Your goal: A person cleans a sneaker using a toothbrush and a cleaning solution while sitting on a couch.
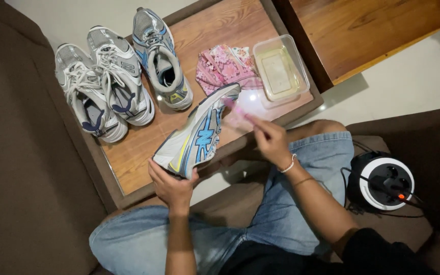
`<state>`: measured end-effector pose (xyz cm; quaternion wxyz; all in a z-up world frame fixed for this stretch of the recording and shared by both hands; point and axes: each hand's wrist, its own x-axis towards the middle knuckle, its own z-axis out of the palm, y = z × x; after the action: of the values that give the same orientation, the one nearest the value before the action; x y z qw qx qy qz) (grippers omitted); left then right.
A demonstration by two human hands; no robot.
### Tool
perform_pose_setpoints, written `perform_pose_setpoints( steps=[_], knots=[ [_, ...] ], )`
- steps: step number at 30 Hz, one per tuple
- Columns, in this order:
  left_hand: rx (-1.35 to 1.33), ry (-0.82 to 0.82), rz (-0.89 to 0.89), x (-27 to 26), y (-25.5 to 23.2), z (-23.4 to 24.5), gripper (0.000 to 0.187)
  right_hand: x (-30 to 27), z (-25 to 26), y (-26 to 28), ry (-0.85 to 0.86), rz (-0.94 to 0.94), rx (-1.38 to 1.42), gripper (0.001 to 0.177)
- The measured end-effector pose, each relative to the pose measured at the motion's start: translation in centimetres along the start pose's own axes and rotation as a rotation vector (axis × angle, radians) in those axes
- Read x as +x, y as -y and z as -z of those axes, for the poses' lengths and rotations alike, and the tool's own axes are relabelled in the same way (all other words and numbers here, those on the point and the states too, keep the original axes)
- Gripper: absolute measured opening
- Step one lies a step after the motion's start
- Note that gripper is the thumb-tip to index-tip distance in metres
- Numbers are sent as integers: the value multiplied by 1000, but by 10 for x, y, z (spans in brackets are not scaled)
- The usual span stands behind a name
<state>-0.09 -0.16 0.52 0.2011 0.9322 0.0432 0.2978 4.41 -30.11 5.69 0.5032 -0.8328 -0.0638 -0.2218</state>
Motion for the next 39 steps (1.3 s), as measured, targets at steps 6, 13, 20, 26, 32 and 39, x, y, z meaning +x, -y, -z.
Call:
perform_pose_setpoints(
  steps=[6,13,20,26,32,39],
  knots=[
    [19,-28,-5,-3,4,-5,126,-5,-2,-5,2,3,28,32],
    [14,-32,-12,0,0,-2,123,2,1,2,-52,42,-73,34],
    [20,-41,1,0,0,-4,126,1,0,16,169,127,-252,31],
    [11,-69,-23,11,-8,3,124,15,6,63,350,108,-308,18],
    [14,-95,-5,9,-4,3,127,11,2,88,374,49,-446,31],
    [-44,-51,11,8,-1,8,124,13,-2,98,344,-15,-592,47]
  ],
)
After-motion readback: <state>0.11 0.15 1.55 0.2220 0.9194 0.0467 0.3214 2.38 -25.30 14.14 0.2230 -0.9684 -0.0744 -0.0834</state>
